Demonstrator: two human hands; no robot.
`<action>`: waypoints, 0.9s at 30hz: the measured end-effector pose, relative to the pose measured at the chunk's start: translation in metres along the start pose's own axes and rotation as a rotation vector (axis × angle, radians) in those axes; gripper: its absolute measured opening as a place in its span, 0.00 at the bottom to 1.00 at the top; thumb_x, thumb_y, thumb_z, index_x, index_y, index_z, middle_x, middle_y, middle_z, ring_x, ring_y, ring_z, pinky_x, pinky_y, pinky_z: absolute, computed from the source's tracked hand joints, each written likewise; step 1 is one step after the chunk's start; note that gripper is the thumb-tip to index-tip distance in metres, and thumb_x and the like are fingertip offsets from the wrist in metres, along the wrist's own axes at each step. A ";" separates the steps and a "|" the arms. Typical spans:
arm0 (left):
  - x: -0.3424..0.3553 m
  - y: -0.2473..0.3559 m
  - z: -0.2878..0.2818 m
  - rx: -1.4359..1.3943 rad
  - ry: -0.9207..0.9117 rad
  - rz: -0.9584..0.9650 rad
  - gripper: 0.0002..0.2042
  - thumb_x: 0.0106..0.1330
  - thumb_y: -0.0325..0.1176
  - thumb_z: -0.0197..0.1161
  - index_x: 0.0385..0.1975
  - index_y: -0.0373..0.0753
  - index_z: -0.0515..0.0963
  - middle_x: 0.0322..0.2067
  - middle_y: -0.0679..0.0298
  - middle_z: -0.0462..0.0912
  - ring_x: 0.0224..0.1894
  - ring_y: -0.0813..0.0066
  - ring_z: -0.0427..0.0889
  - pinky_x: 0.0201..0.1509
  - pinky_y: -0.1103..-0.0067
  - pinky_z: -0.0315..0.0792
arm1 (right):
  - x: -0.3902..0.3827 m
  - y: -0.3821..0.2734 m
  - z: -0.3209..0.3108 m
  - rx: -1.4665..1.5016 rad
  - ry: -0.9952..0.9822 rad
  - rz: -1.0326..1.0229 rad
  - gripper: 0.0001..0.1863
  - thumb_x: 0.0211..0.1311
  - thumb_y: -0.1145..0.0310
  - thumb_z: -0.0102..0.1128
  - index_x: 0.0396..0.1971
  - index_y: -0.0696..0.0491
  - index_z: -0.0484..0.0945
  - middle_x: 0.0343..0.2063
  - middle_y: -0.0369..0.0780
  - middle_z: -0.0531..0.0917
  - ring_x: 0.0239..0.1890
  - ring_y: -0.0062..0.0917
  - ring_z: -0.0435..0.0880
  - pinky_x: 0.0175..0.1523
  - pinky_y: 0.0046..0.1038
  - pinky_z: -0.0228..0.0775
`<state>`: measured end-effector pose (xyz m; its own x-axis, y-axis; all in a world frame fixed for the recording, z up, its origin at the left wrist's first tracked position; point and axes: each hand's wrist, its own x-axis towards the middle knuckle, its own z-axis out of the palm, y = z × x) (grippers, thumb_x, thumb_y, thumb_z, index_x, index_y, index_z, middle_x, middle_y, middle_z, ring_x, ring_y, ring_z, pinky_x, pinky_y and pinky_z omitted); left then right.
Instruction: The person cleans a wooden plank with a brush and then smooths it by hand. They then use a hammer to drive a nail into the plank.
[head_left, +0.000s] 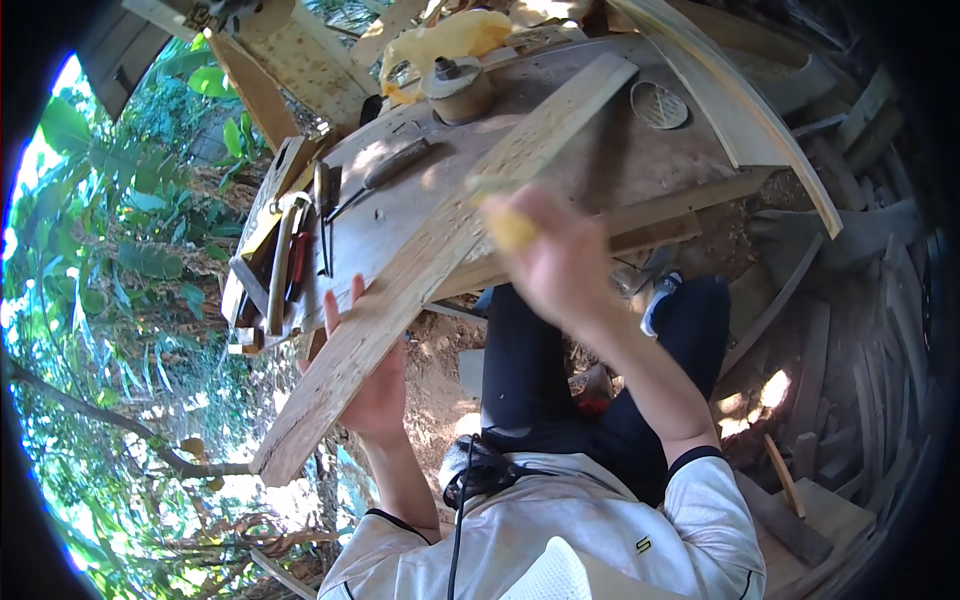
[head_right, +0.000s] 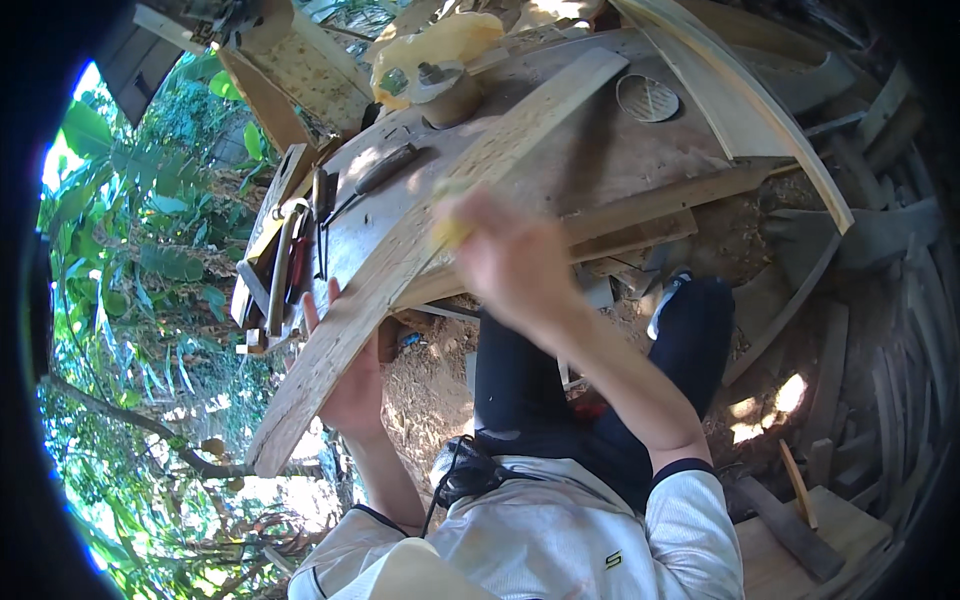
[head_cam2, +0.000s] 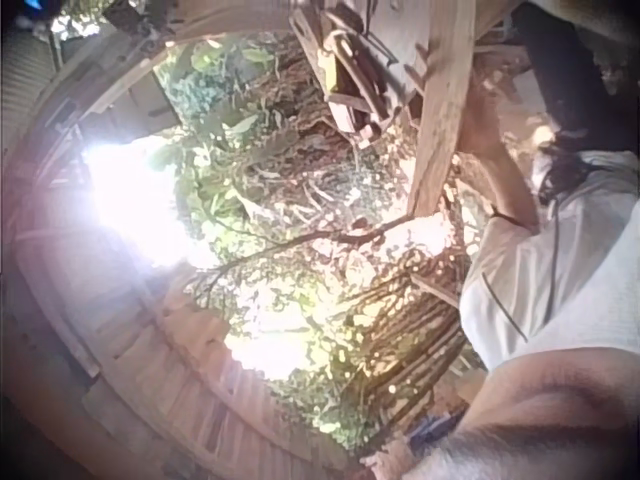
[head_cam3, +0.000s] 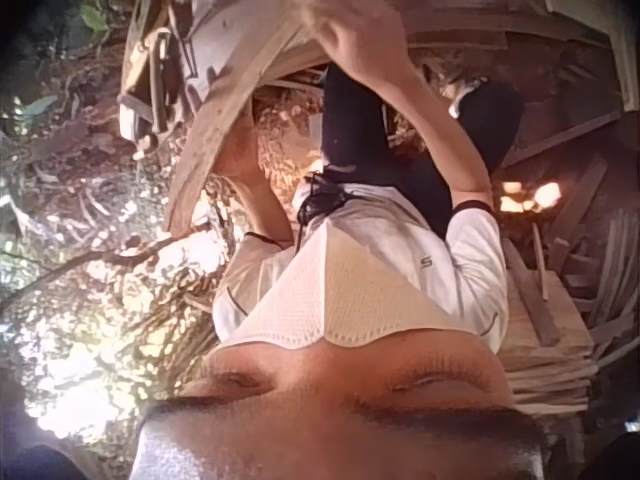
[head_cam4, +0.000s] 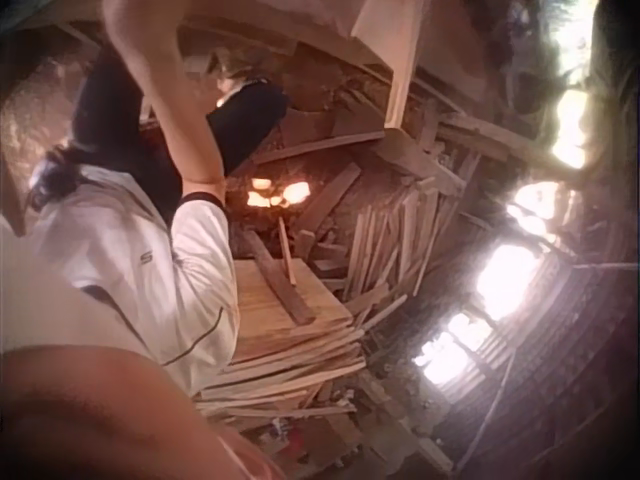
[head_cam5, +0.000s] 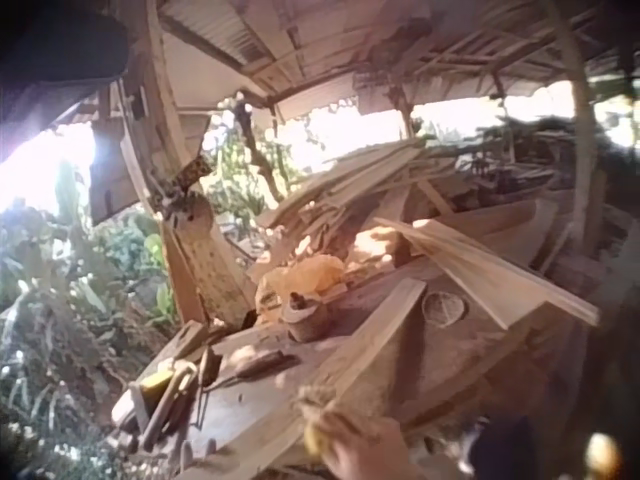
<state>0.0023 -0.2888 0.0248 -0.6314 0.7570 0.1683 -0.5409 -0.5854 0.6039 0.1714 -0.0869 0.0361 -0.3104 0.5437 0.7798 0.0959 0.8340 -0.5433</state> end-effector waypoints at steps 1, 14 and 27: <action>0.001 0.000 -0.001 -0.015 0.008 0.014 0.45 0.71 0.66 0.51 0.79 0.43 0.48 0.78 0.44 0.47 0.79 0.50 0.52 0.82 0.51 0.45 | -0.010 -0.018 0.005 -0.072 -0.210 -0.097 0.16 0.59 0.65 0.70 0.47 0.47 0.79 0.43 0.36 0.85 0.32 0.27 0.88 0.33 0.30 0.81; -0.001 0.024 -0.012 -0.044 -0.035 -0.032 0.45 0.72 0.67 0.48 0.79 0.42 0.48 0.78 0.44 0.46 0.79 0.46 0.51 0.72 0.50 0.66 | 0.038 0.106 -0.019 0.110 0.172 0.327 0.19 0.78 0.52 0.55 0.43 0.51 0.86 0.20 0.38 0.85 0.17 0.18 0.81 0.23 0.24 0.70; -0.007 0.076 -0.072 -0.385 -0.021 -0.648 0.46 0.68 0.55 0.62 0.74 0.26 0.50 0.61 0.19 0.55 0.14 0.66 0.79 0.10 0.80 0.70 | 0.019 0.050 0.001 0.036 -0.096 0.007 0.13 0.65 0.69 0.68 0.49 0.44 0.82 0.31 0.36 0.83 0.26 0.25 0.86 0.27 0.29 0.79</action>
<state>-0.0744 -0.3591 0.0134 -0.1122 0.9875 -0.1103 -0.9590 -0.0785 0.2725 0.1696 -0.0350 0.0239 -0.3996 0.5361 0.7436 0.0645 0.8256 -0.5606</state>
